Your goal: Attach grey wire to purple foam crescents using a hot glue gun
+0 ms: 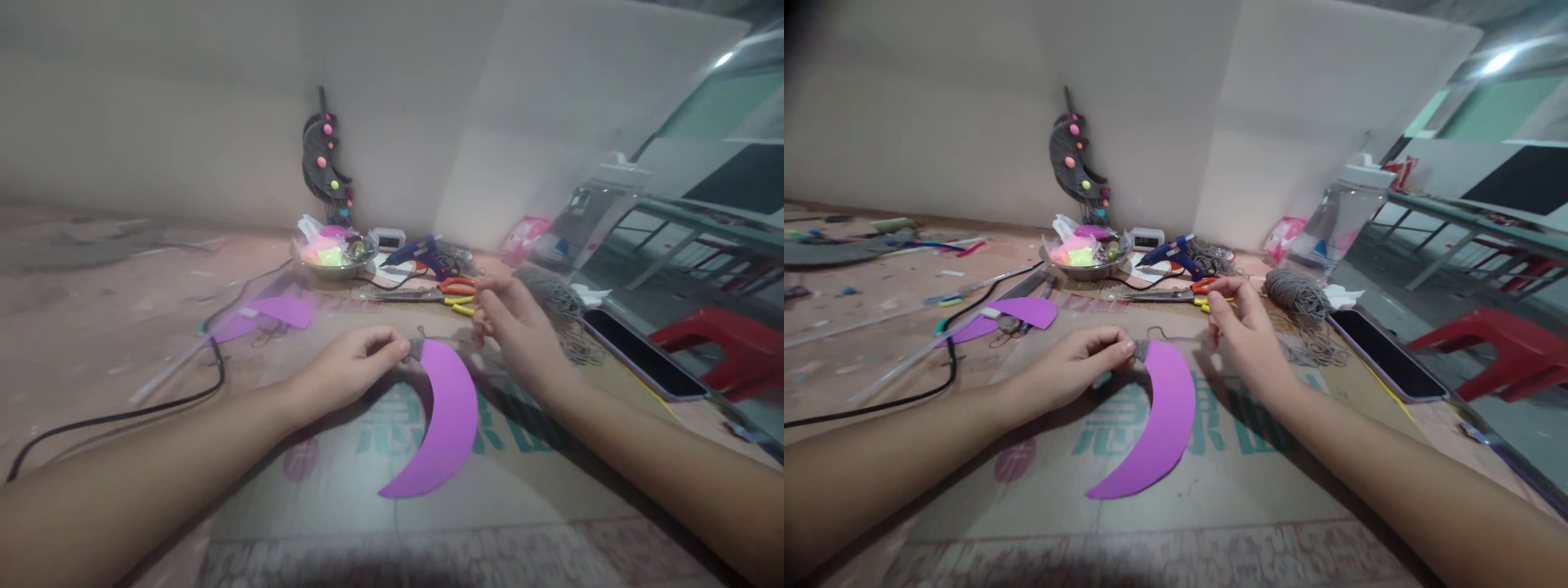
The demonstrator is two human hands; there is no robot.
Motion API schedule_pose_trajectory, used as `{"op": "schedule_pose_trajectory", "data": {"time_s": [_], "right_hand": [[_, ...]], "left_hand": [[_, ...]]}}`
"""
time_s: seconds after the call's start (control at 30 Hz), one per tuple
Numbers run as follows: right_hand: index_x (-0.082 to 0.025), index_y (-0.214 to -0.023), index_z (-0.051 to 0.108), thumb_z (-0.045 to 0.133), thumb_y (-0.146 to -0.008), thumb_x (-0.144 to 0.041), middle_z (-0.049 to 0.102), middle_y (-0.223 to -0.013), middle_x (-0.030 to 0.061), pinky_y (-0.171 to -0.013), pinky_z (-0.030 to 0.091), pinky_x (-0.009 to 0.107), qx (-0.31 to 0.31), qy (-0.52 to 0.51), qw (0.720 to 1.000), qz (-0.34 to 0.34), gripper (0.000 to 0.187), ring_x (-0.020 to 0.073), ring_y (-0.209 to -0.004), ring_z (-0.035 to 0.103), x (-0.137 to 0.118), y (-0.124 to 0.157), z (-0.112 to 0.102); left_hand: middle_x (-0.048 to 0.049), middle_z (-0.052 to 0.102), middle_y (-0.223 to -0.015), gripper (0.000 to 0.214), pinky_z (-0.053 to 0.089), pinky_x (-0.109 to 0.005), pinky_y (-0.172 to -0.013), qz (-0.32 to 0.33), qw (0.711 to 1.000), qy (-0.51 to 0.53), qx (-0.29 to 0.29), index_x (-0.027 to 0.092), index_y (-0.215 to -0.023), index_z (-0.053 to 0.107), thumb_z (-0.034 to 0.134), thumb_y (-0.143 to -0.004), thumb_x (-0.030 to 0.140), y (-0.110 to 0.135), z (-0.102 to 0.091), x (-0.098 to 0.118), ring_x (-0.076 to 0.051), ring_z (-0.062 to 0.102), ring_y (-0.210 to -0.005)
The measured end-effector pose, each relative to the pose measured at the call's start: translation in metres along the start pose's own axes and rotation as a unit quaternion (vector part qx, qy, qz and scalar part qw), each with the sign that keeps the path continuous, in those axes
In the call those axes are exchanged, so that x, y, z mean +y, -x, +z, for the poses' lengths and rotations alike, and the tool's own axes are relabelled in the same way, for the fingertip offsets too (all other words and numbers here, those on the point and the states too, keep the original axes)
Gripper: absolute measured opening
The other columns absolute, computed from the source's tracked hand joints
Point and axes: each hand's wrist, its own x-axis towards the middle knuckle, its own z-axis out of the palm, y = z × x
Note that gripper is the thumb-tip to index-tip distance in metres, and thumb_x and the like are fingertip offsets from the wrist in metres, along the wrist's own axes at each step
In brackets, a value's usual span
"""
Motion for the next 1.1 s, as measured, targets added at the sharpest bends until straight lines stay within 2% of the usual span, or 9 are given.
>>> {"op": "schedule_pose_trajectory", "data": {"time_s": [0.07,0.13,0.23,0.33,0.47,0.57,0.73,0.93,1.1], "right_hand": [[-0.025,-0.095,0.048,0.054,-0.089,-0.044,0.047,-0.066,-0.0059,-0.049,0.042,0.024,0.001,-0.009,1.0,-0.004,0.021,0.0103,-0.05,0.047,-0.003,0.003,-0.002],[-0.023,-0.089,0.051,0.052,-0.09,-0.045,0.046,-0.062,-0.0049,-0.049,0.042,0.025,-0.051,0.028,0.998,0.006,0.022,0.0114,-0.052,0.047,-0.008,0.009,-0.001],[-0.02,-0.085,0.059,0.053,-0.088,-0.044,0.058,-0.07,0.0005,-0.056,0.046,0.026,-0.153,0.082,0.984,0.026,0.025,0.014,-0.063,0.055,-0.015,0.018,0.004],[-0.019,-0.083,0.06,0.057,-0.085,-0.043,0.063,-0.077,0.0022,-0.061,0.048,0.026,-0.198,0.066,0.976,0.056,0.024,0.015,-0.068,0.058,-0.017,0.023,0.009],[-0.019,-0.079,0.059,0.056,-0.084,-0.044,0.06,-0.071,0.0012,-0.056,0.045,0.025,-0.2,0.067,0.973,0.093,0.026,0.0135,-0.062,0.054,-0.015,0.023,0.009],[-0.019,-0.077,0.059,0.055,-0.085,-0.041,0.059,-0.07,0.0005,-0.056,0.044,0.025,-0.198,0.072,0.974,0.086,0.024,0.013,-0.061,0.054,-0.014,0.024,0.008],[-0.019,-0.078,0.06,0.053,-0.087,-0.038,0.062,-0.071,0.001,-0.058,0.045,0.026,-0.207,0.093,0.972,0.062,0.022,0.0141,-0.064,0.056,-0.015,0.026,0.01],[-0.019,-0.093,0.067,0.057,-0.085,-0.038,0.07,-0.094,0.0048,-0.075,0.05,0.029,-0.21,0.056,0.971,0.097,0.022,0.0189,-0.086,0.064,-0.014,0.025,0.012],[-0.019,-0.089,0.067,0.062,-0.081,-0.038,0.07,-0.087,0.0028,-0.071,0.049,0.028,-0.222,0.029,0.967,0.125,0.021,0.0163,-0.077,0.063,-0.011,0.024,0.016]], "left_hand": [[0.0012,0.056,-0.07,0.034,0.039,-0.024,-0.062,-0.004,1.0,0.002,0.015,0.016,-0.075,0.056,0.045,-0.092,0.044,0.0,0.0,0.001,-0.013,0.051,-0.067],[0.0013,0.056,-0.07,0.033,0.039,-0.024,-0.063,-0.004,0.999,-0.007,0.031,0.016,-0.074,0.056,0.045,-0.092,0.041,0.0,0.0,0.004,-0.013,0.051,-0.066],[0.0005,0.058,-0.071,0.032,0.04,-0.024,-0.064,0.005,0.999,-0.017,0.05,0.016,-0.074,0.057,0.045,-0.092,0.039,0.0,0.0,0.007,-0.014,0.053,-0.068],[-0.0005,0.061,-0.074,0.032,0.042,-0.025,-0.065,0.017,0.999,-0.023,0.033,0.016,-0.076,0.06,0.046,-0.092,0.039,0.001,0.0,0.006,-0.015,0.055,-0.071],[-0.0014,0.066,-0.083,0.027,0.044,-0.025,-0.067,0.027,1.0,0.009,-0.01,0.017,-0.089,0.064,0.052,-0.09,0.041,0.003,0.001,0.005,-0.015,0.059,-0.076],[-0.0023,0.068,-0.09,0.024,0.045,-0.025,-0.07,0.02,1.0,0.022,0.003,0.017,-0.095,0.064,0.054,-0.088,0.038,0.003,0.002,0.007,-0.015,0.06,-0.08],[-0.0012,0.066,-0.078,0.019,0.043,-0.025,-0.065,-0.008,0.999,-0.029,0.013,0.016,-0.083,0.064,0.054,-0.086,0.032,0.004,0.002,0.014,-0.014,0.057,-0.072],[-0.0013,0.067,-0.077,0.021,0.043,-0.025,-0.064,-0.004,0.999,-0.044,0.01,0.016,-0.081,0.065,0.053,-0.086,0.033,0.003,0.002,0.012,-0.014,0.057,-0.069],[-0.0003,0.068,-0.076,0.02,0.043,-0.024,-0.065,0.005,0.998,-0.063,0.004,0.017,-0.08,0.065,0.053,-0.086,0.032,0.003,0.003,0.01,-0.014,0.058,-0.07]]}}
